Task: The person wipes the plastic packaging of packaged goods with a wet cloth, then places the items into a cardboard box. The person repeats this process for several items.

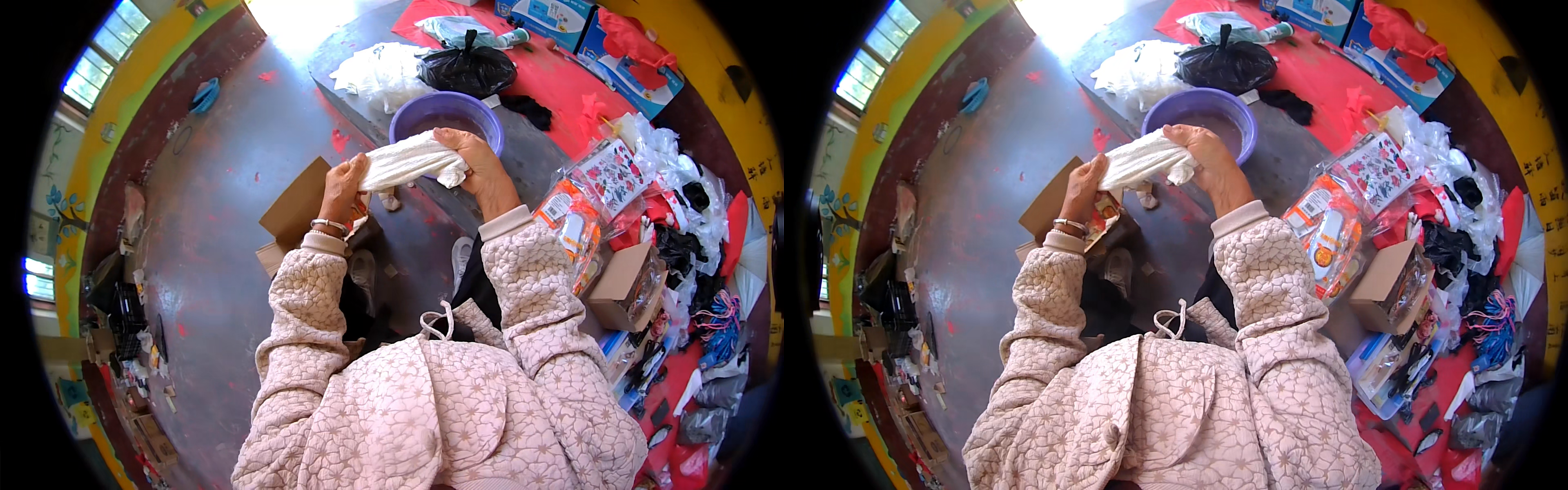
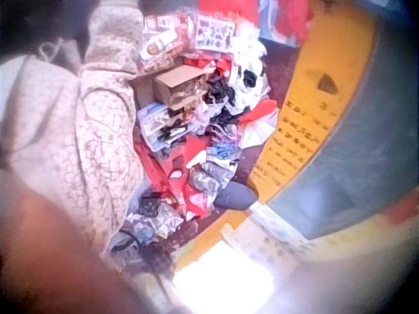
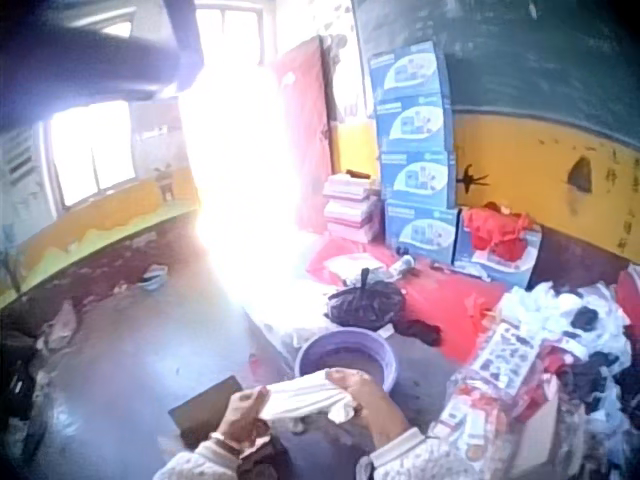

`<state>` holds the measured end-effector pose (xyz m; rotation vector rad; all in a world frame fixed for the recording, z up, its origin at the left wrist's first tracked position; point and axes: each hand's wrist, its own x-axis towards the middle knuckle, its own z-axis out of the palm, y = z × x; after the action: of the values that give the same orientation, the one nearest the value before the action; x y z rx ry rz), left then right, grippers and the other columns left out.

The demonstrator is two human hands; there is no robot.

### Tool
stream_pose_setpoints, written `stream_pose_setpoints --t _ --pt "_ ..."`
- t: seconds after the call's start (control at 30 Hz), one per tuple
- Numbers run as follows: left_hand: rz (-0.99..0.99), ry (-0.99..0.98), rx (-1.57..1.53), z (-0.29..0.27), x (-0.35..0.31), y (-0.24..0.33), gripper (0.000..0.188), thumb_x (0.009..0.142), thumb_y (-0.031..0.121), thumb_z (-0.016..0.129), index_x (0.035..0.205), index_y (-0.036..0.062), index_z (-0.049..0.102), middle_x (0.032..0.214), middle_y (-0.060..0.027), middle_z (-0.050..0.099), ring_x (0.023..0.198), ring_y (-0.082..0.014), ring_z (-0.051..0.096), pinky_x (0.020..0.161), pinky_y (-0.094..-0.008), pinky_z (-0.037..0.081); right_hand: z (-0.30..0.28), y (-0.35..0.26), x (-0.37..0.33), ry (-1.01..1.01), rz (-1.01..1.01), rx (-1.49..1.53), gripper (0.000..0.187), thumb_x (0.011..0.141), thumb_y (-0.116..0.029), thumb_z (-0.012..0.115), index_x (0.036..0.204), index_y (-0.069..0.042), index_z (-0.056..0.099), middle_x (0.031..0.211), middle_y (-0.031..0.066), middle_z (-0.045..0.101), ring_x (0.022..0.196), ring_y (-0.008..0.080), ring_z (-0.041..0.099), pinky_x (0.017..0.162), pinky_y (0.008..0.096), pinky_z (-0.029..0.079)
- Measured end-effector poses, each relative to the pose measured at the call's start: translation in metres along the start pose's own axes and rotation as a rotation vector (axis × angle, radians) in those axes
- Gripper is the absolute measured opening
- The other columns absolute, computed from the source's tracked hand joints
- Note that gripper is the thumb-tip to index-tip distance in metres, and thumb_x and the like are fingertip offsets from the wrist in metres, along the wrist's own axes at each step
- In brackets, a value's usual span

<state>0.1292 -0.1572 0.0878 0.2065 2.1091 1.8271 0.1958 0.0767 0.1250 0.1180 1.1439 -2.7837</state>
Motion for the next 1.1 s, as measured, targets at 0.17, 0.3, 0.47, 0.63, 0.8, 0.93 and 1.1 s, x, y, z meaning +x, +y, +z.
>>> stream_pose_setpoints --t 0.17,0.3,0.47,0.63,0.8,0.93,1.1 --pt "-0.427 0.01 -0.269 -0.01 0.0 -0.058 0.049 0.092 0.049 0.04 0.116 0.007 0.048 0.096 -0.0061 0.058 0.08 -0.0157 0.055 0.071 -0.0313 0.047 0.013 -0.01 0.003 0.031 0.013 -0.086 0.025 0.089 -0.021 0.055 0.096 0.002 0.057 0.081 0.0085 0.062 0.069 0.0161 0.062 0.061 0.0284 0.051" --pt "-0.485 -0.475 -0.85 0.012 -0.007 -0.029 0.059 0.091 0.055 0.033 0.128 0.0092 0.043 0.114 -0.0086 0.056 0.101 -0.0259 0.055 0.093 -0.0486 0.038 0.02 0.032 0.021 -0.087 0.146 -0.344 0.024 0.089 -0.022 0.056 0.099 0.0 0.057 0.085 0.0069 0.062 0.07 0.0126 0.06 0.063 0.0254 0.05" --pt "-0.231 -0.747 -1.362 0.019 -0.011 -0.033 0.05 0.091 0.055 0.033 0.102 0.0097 0.053 0.09 -0.0104 0.061 0.075 -0.0241 0.061 0.064 -0.0339 0.052 0.049 0.101 0.036 -0.099 0.312 -0.057 0.024 0.093 -0.023 0.047 0.099 -0.002 0.056 0.081 0.0063 0.061 0.058 0.0106 0.058 0.046 0.0261 0.049" --pt "-0.284 -0.457 -1.275 0.023 -0.023 -0.026 0.045 0.09 0.053 0.035 0.081 0.0156 0.059 0.06 -0.0075 0.06 0.045 -0.0231 0.057 0.049 -0.0338 0.049 0.051 0.098 0.04 -0.003 0.347 -0.304 0.023 0.094 -0.022 0.044 0.091 -0.004 0.058 0.065 0.0047 0.06 0.044 0.012 0.054 0.031 0.0228 0.039" --pt "-0.353 -0.222 -1.343 0.043 -0.033 -0.004 0.046 0.09 0.05 0.038 0.106 0.0094 0.055 0.095 -0.0122 0.061 0.09 -0.026 0.06 0.087 -0.0407 0.045 0.068 0.113 0.032 0.315 -0.622 -1.714 0.024 0.085 -0.028 0.054 0.092 -0.006 0.059 0.056 0.0063 0.056 0.045 0.0238 0.055 0.043 0.0387 0.045" --pt "-0.25 -0.326 -1.442 0.028 -0.034 -0.01 0.051 0.09 0.05 0.04 0.118 0.0079 0.05 0.116 -0.0121 0.055 0.108 -0.0274 0.052 0.096 -0.0437 0.039 0.079 0.097 0.024 0.292 -0.749 -1.867 0.04 0.083 -0.035 0.054 0.11 -0.005 0.056 0.107 0.017 0.057 0.095 0.0297 0.054 0.083 0.0446 0.04" --pt "-0.048 -0.597 -1.353 0.021 -0.019 -0.015 0.064 0.086 0.058 0.038 0.121 0.0053 0.048 0.118 -0.0161 0.053 0.112 -0.0349 0.048 0.099 -0.0503 0.034 0.063 0.126 0.032 0.135 -0.397 -1.653 0.077 0.085 -0.062 0.034 0.133 -0.002 0.038 0.138 0.023 0.031 0.123 0.0388 0.032 0.102 0.0534 0.017"
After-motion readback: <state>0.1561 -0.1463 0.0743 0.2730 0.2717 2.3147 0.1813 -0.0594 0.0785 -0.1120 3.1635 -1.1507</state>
